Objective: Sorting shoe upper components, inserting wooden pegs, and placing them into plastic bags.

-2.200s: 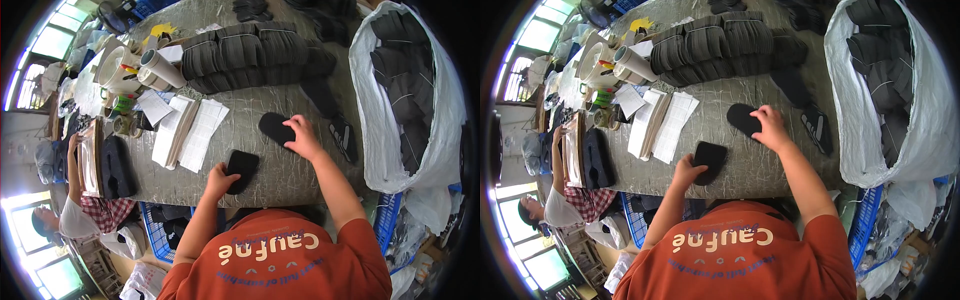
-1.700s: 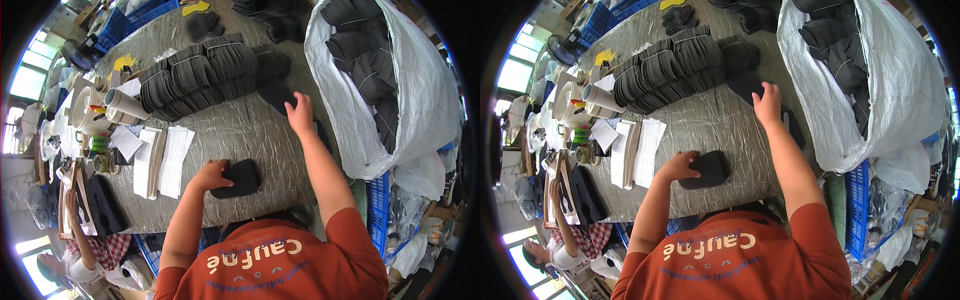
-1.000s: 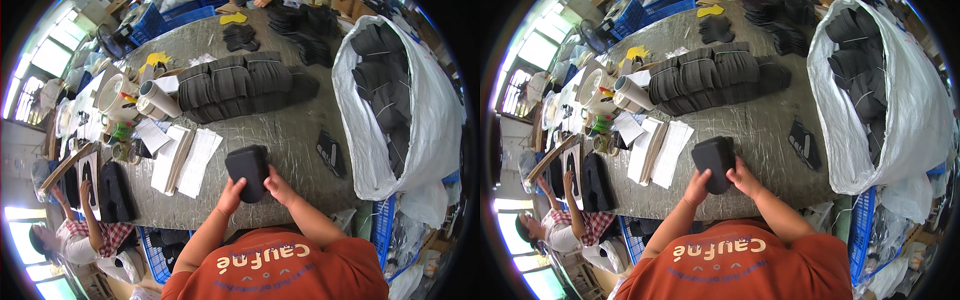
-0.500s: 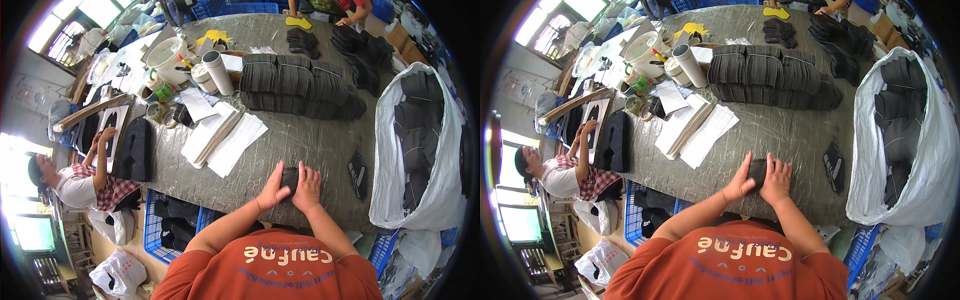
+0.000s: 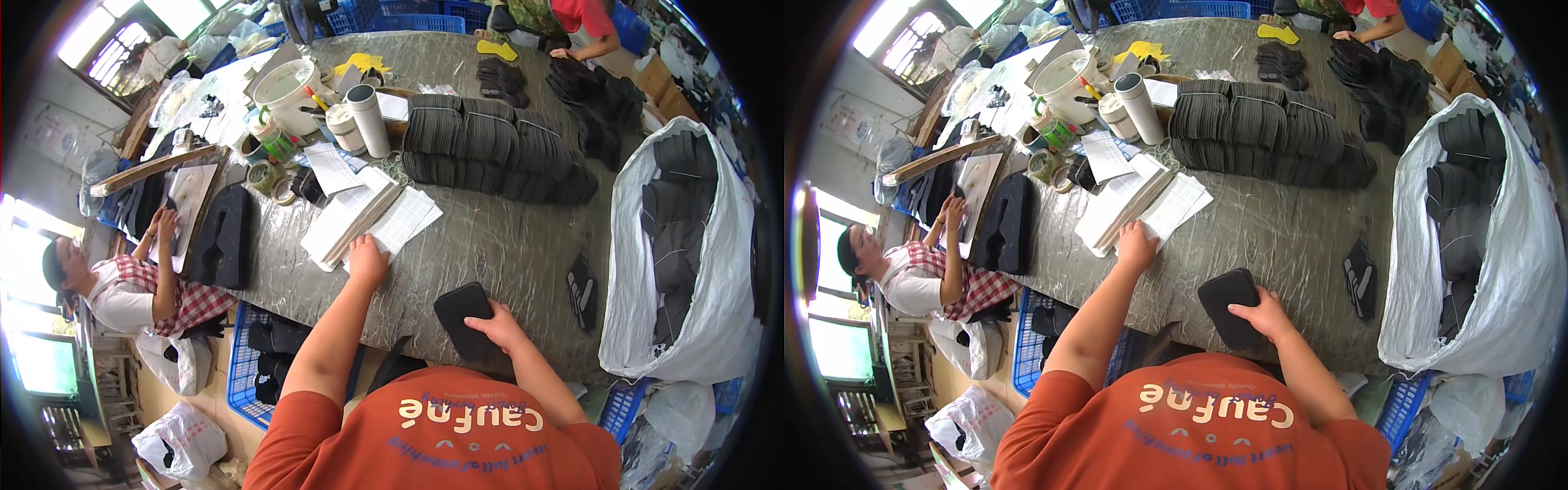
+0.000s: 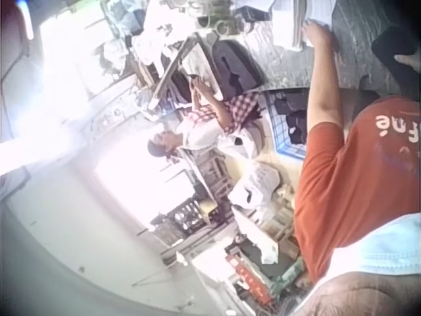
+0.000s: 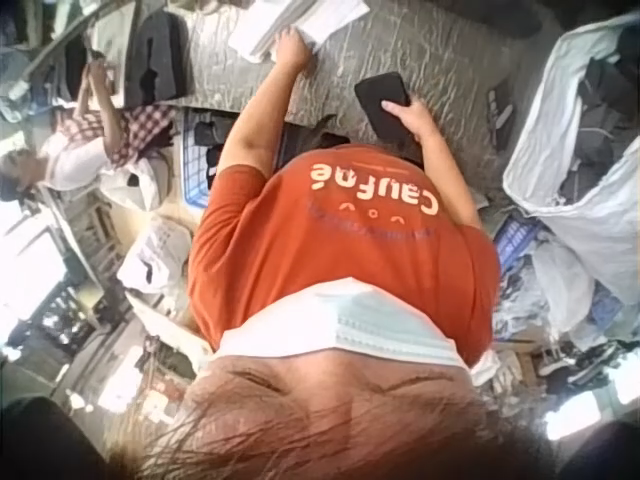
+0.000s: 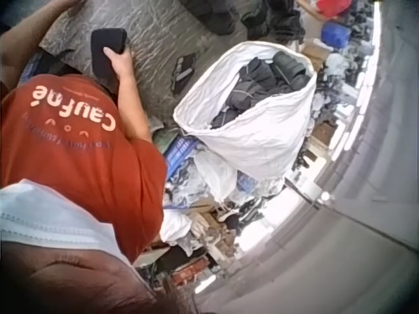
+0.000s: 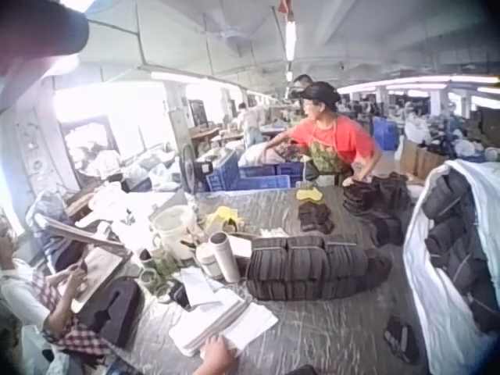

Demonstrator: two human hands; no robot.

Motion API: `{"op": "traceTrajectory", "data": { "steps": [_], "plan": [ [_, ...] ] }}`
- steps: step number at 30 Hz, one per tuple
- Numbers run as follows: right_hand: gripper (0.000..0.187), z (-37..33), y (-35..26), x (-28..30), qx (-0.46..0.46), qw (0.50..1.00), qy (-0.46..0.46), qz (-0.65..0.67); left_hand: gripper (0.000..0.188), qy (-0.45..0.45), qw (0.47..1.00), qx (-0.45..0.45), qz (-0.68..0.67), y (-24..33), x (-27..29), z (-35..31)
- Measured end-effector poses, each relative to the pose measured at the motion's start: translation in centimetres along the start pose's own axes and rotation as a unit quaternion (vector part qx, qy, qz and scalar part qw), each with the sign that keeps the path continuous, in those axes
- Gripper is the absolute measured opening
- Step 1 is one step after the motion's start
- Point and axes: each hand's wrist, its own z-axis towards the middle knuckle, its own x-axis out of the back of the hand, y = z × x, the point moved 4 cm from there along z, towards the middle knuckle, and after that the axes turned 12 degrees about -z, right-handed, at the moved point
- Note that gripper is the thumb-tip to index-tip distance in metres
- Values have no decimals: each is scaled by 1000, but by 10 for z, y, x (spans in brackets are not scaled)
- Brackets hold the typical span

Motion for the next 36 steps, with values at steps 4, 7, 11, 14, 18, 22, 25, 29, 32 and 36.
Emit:
{"op": "traceTrajectory", "data": {
  "steps": [4,7,11,14,18,22,25,29,32,36],
  "plan": [
    [52,-14,-4,-1,-36,980,-111,160,59,-168,982,-14,91,5,7,4],
    [59,-19,-7,-2,-40,983,-115,134,60,-214,969,-22,122,9,17,-4],
    [68,-20,1,-4,35,999,19,5,64,-152,987,-39,32,-1,16,2],
    [71,-27,-10,4,56,994,48,-85,57,-192,981,-8,-10,-18,13,10],
    [61,-45,-20,16,58,990,80,-97,38,-184,974,27,-133,-40,14,9],
    [54,-50,-23,12,106,980,145,-89,21,-105,971,29,-211,-45,20,3],
    [50,-51,-32,11,114,974,189,-47,18,-60,973,-6,-224,-50,19,0],
    [43,-51,-48,14,131,952,261,-88,10,-49,967,36,-247,-52,21,-8],
    [40,-41,-62,14,169,940,277,-109,10,-57,978,17,-199,-64,21,-11],
    [31,-22,-92,20,238,925,280,-100,17,-14,963,14,-269,-56,35,-20]
  ]
}}
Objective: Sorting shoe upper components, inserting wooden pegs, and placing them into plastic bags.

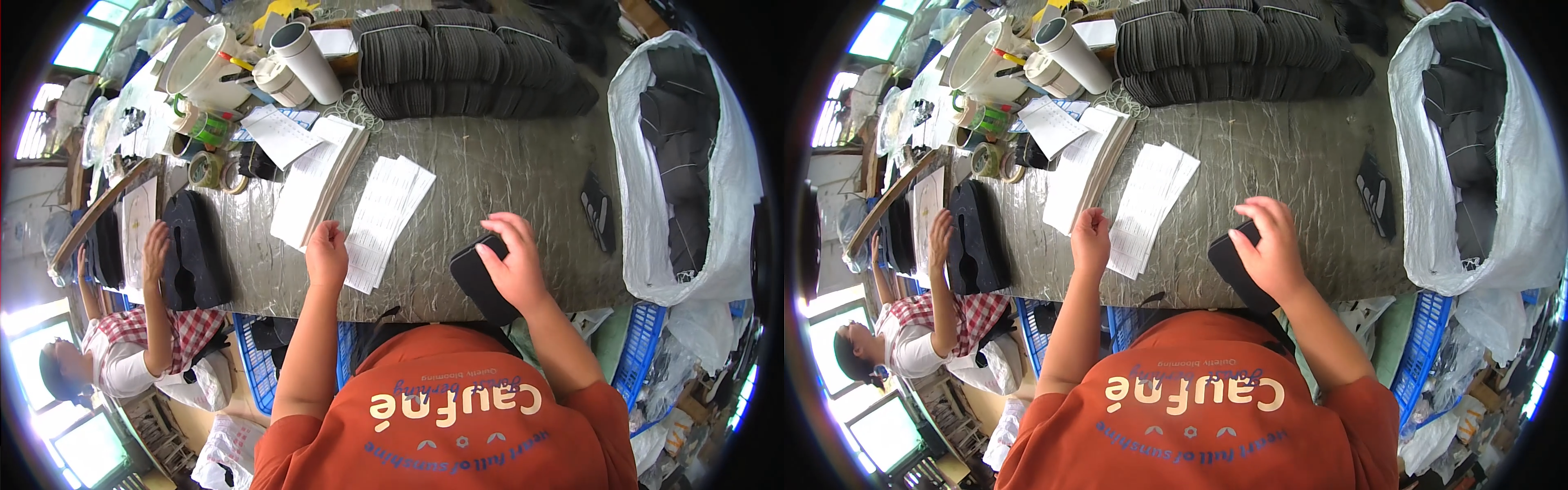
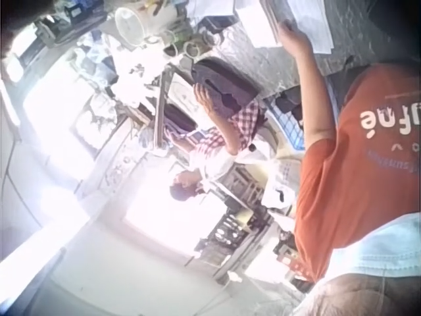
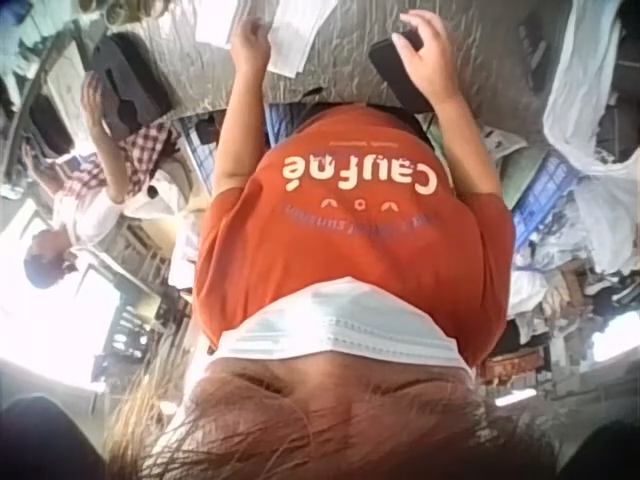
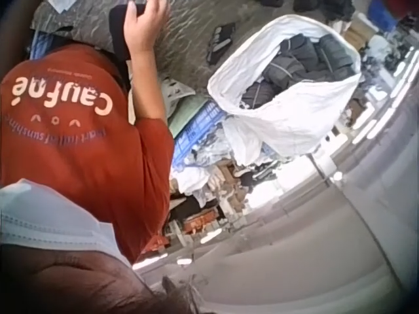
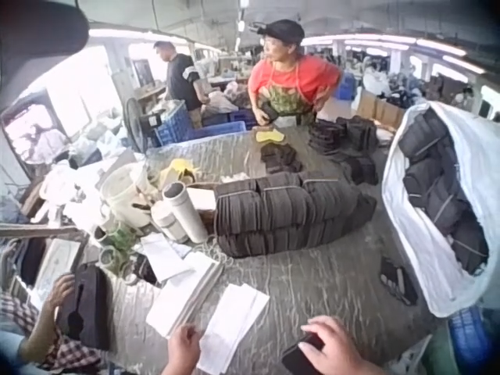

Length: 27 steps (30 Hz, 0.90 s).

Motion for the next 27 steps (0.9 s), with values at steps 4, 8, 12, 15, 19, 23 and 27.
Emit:
{"op": "traceTrajectory", "data": {
  "steps": [4,8,12,15,19,23,27],
  "plan": [
    [21,32,-8,-22,53,996,-27,65,32,-29,991,-72,113,10,-14,-2],
    [18,41,-11,-38,40,985,-102,134,35,-59,983,-14,176,5,-30,5],
    [17,30,-4,-40,-19,974,-139,178,28,-17,994,-44,95,-12,-21,9],
    [18,23,3,-48,-46,964,-123,229,22,0,1000,14,1,4,-11,7],
    [26,27,-2,-31,-5,984,18,176,8,-104,960,93,-242,34,7,-12],
    [26,28,9,-34,-108,911,-62,393,9,-214,922,126,-297,67,7,-31],
    [16,18,0,-30,-172,837,-182,487,22,-315,924,83,-202,93,2,-38]
  ]
}}
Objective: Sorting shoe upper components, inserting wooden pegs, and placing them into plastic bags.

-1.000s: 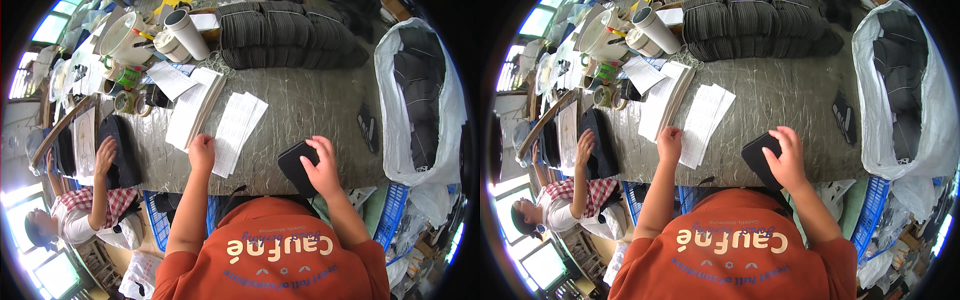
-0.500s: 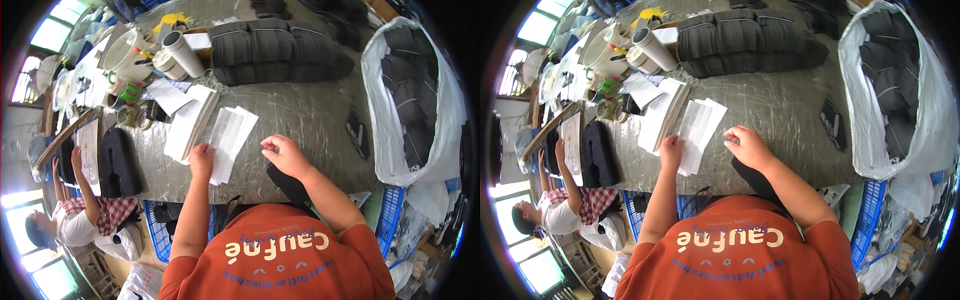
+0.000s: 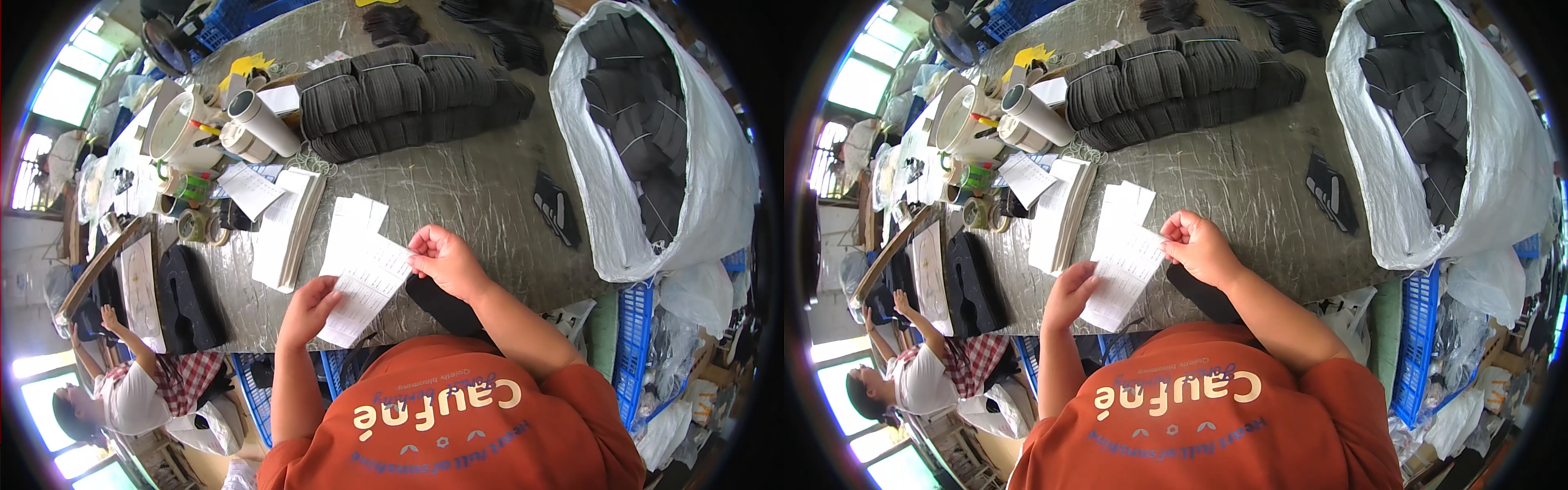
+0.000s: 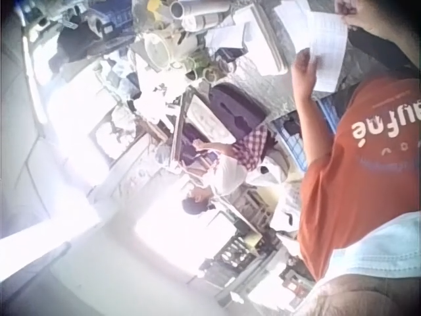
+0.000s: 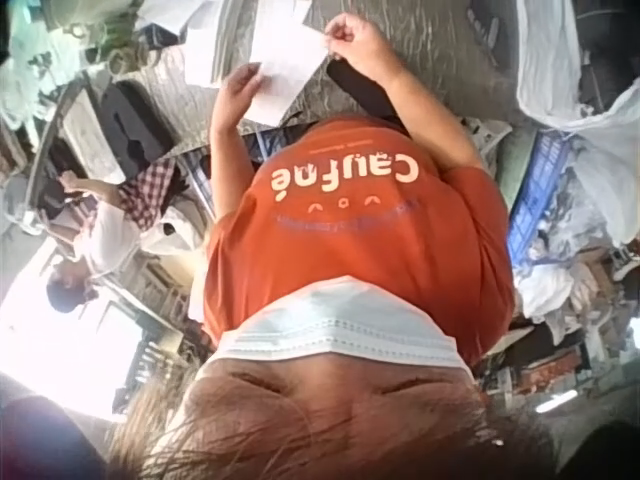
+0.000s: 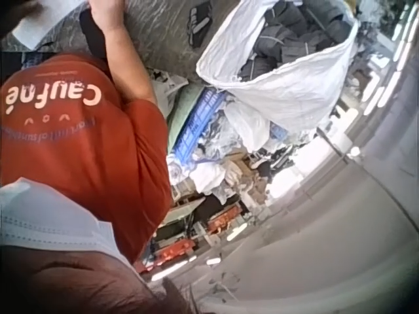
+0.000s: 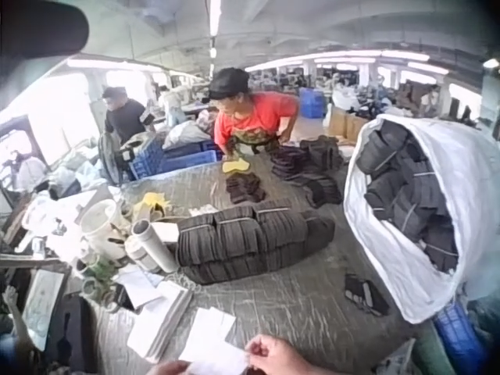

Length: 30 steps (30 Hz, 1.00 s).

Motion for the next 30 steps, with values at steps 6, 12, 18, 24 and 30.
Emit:
{"op": "traceTrajectory", "data": {
  "steps": [6,12,18,24,30],
  "plan": [
    [14,-18,2,-23,-17,999,-45,24,18,37,998,23,53,27,-37,28],
    [21,-33,-9,-23,102,992,-11,-80,23,-39,990,69,120,33,-56,26],
    [7,-46,-17,-29,283,929,46,-234,20,18,991,129,7,1,-42,25],
    [28,-56,-9,-19,245,927,73,-274,19,51,995,65,53,7,-48,39],
    [22,-51,3,71,136,883,273,-358,20,164,935,-117,292,20,-14,76]
  ]
}}
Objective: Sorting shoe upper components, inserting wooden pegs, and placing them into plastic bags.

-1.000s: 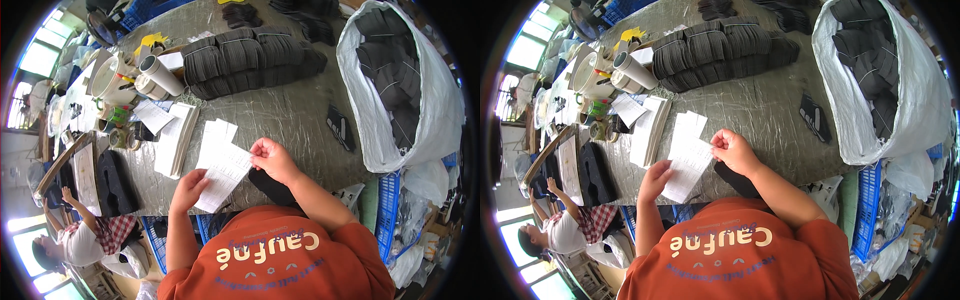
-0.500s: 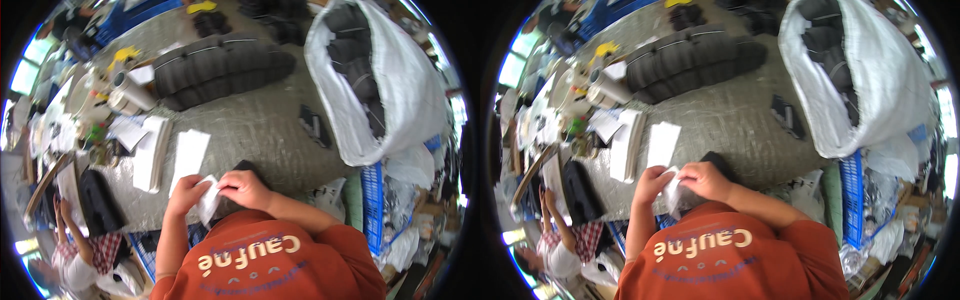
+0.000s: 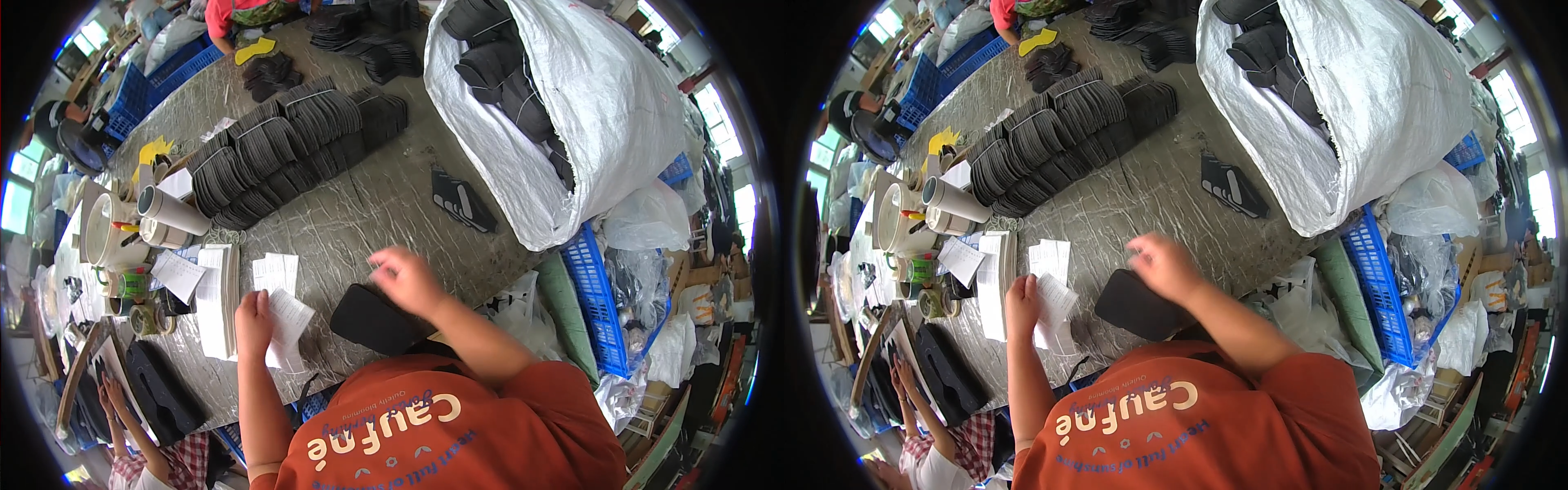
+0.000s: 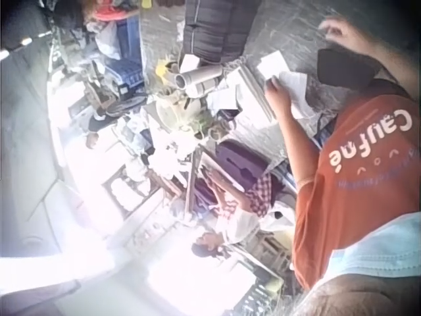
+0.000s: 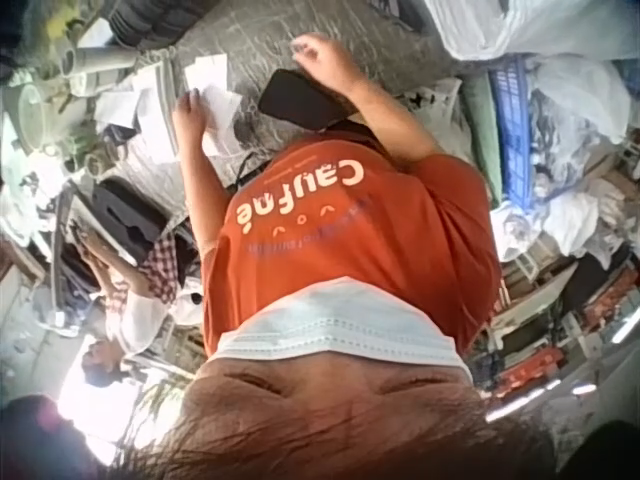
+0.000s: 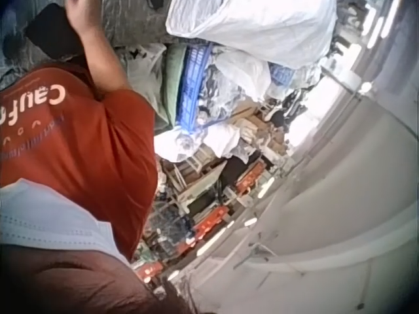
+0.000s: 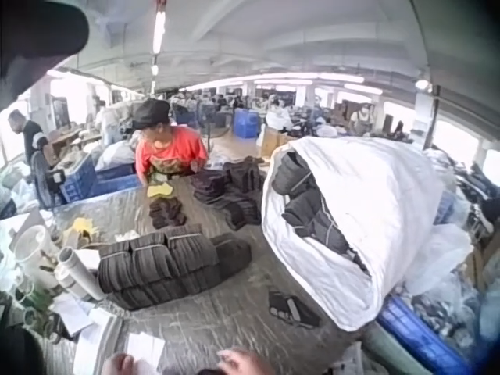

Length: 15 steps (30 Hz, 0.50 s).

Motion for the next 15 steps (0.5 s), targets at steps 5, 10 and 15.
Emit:
{"op": "traceTrajectory", "data": {
  "steps": [5,10,15],
  "plan": [
    [36,24,141,88,-136,928,212,-275,17,106,987,-112,49,-26,4,0],
    [62,43,174,109,-332,885,55,-321,16,-43,986,86,-134,-29,-22,-38],
    [79,51,165,97,-395,849,-17,-350,61,-137,965,141,-171,-5,-80,-87]
  ]
}}
